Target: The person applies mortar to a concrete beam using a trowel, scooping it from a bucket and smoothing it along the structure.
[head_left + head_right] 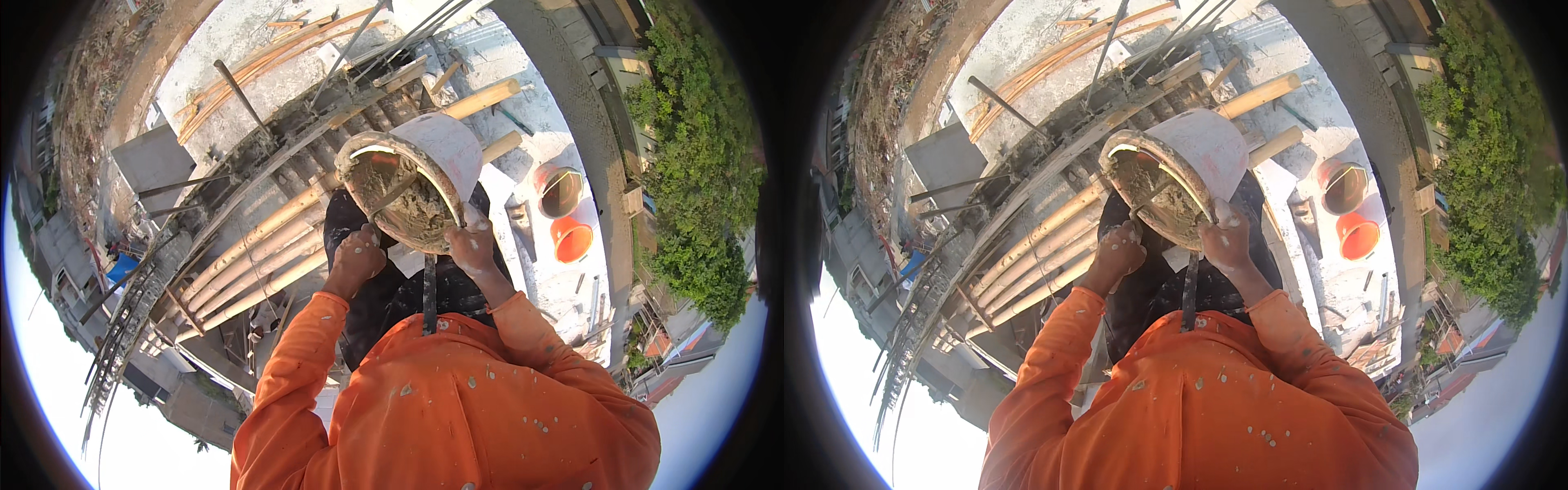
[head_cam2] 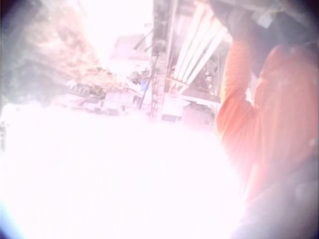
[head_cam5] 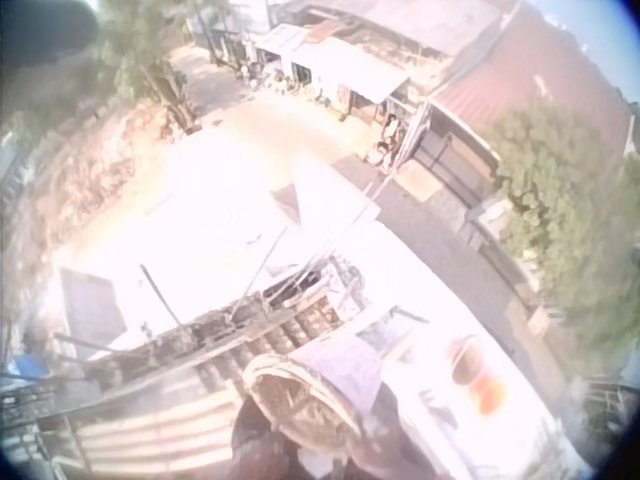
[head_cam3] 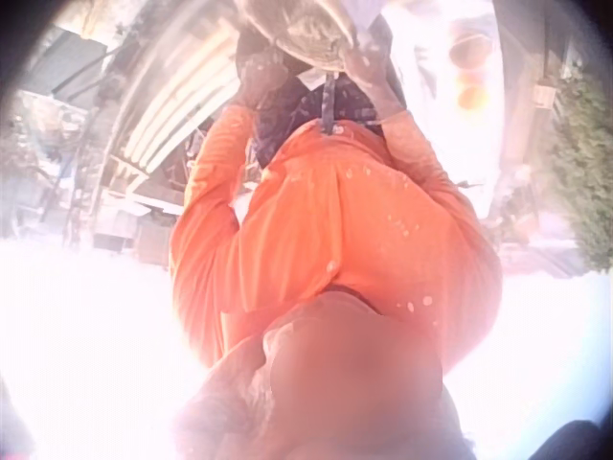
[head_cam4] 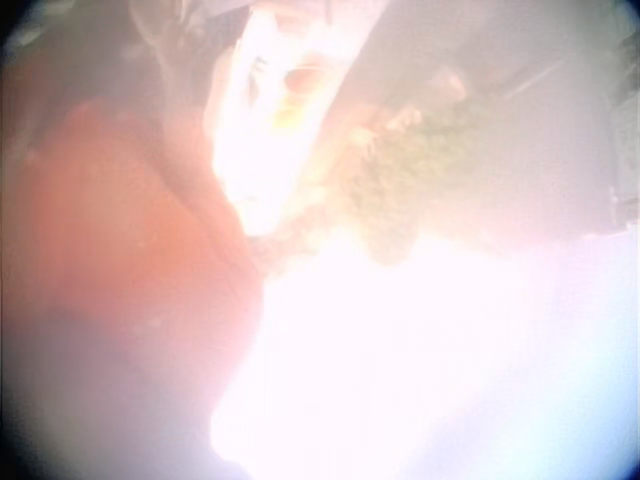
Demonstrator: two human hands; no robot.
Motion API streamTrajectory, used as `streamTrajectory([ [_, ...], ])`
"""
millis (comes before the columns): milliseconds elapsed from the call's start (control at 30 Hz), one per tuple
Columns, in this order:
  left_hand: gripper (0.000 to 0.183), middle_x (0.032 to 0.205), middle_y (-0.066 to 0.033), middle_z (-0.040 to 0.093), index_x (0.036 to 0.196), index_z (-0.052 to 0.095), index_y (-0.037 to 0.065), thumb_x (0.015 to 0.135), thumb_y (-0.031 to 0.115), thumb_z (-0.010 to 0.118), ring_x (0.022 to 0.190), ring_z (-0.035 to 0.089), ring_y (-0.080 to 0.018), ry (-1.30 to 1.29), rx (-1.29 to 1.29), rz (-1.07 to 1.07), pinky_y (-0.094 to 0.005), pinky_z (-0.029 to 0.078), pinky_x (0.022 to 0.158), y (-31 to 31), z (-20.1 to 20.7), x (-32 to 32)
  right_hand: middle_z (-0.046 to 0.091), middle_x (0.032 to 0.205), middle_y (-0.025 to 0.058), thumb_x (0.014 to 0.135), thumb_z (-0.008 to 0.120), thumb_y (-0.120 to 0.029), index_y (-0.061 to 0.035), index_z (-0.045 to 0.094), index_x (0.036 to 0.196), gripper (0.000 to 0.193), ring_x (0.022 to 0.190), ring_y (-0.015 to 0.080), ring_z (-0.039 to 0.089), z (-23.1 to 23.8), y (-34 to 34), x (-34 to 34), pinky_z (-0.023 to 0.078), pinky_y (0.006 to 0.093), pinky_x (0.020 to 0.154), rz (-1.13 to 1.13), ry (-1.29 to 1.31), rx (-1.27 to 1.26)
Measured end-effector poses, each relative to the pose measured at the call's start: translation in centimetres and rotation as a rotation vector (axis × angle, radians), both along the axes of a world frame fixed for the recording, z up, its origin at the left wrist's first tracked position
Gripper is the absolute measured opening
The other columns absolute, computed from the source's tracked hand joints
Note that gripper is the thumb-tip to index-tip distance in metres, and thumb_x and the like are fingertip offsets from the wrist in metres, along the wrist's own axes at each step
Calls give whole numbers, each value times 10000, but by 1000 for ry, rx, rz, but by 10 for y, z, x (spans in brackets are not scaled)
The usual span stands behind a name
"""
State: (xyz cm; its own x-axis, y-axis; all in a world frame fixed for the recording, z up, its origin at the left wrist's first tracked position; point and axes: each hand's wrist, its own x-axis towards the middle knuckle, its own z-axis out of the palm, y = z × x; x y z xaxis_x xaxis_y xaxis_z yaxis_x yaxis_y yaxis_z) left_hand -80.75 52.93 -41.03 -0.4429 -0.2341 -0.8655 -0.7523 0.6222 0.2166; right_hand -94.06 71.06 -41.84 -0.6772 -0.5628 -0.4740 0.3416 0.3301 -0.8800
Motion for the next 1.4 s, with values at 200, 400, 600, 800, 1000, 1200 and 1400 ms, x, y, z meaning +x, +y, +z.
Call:
streamTrajectory([
  [200, 219, 905, -206, 612, 936, 578, -10, 803, 139, 488, 848, 606, -348, 108, -345, -151, -439, 474, 758, -65, 33, -12, 483, 697, 33, 679, 503, 48, 8, 524, 825, 152, 662, 96, 434, 10, -13, 5, 382, 246, 605, -82, 0, -19],
  [400, 280, 967, -186, 625, 1001, 595, -1, 785, 133, 478, 915, 612, -304, -61, -22, -272, -391, 491, 764, -56, -62, -6, 461, 660, 40, 672, 517, 58, 4, 476, 735, 93, 621, 99, 432, 34, -14, 3, 373, 266, 527, -120, -216, -177],
  [600, 206, 893, -132, 636, 900, 640, 26, 751, 72, 506, 875, 621, -274, 274, 161, -817, -359, 510, 710, -13, -113, -1, 485, 653, 68, 629, 546, 49, 1, 490, 714, 113, 548, 143, 454, 22, 12, -10, 368, 263, 497, 218, 17, 42],
  [800, 176, 836, -80, 630, 860, 642, 36, 735, 94, 533, 853, 628, -234, 446, 193, -859, -327, 513, 693, -2, -92, 14, 616, 871, 64, 667, 506, 28, 37, 574, 1055, 393, 763, 124, 568, 28, 6, -19, 460, 265, 675, 404, -33, 144],
  [1000, 231, 888, -93, 613, 935, 621, 51, 730, 86, 521, 851, 623, -260, 398, 272, -629, -341, 518, 710, -6, -60, 3, 625, 809, 76, 689, 519, 1, 26, 572, 1050, 366, 689, 120, 570, 35, -5, -23, 463, 254, 614, 156, -201, 88],
  [1200, 349, 895, -91, 583, 1070, 558, 59, 729, 76, 488, 852, 616, -271, 495, 240, -383, -364, 519, 726, 5, -49, 7, 608, 988, 83, 677, 481, 32, 53, 532, 1143, 470, 851, 130, 566, 30, -12, -17, 459, 260, 724, -4, -387, -71],
  [1400, 482, 1053, -138, 592, 1211, 476, 98, 731, 114, 508, 890, 620, -266, 337, 320, -329, -344, 504, 779, 1, -33, 25, 583, 931, 62, 645, 445, 76, 62, 538, 1096, 461, 734, 104, 519, 38, -28, -23, 424, 228, 643, -46, -382, -22],
])
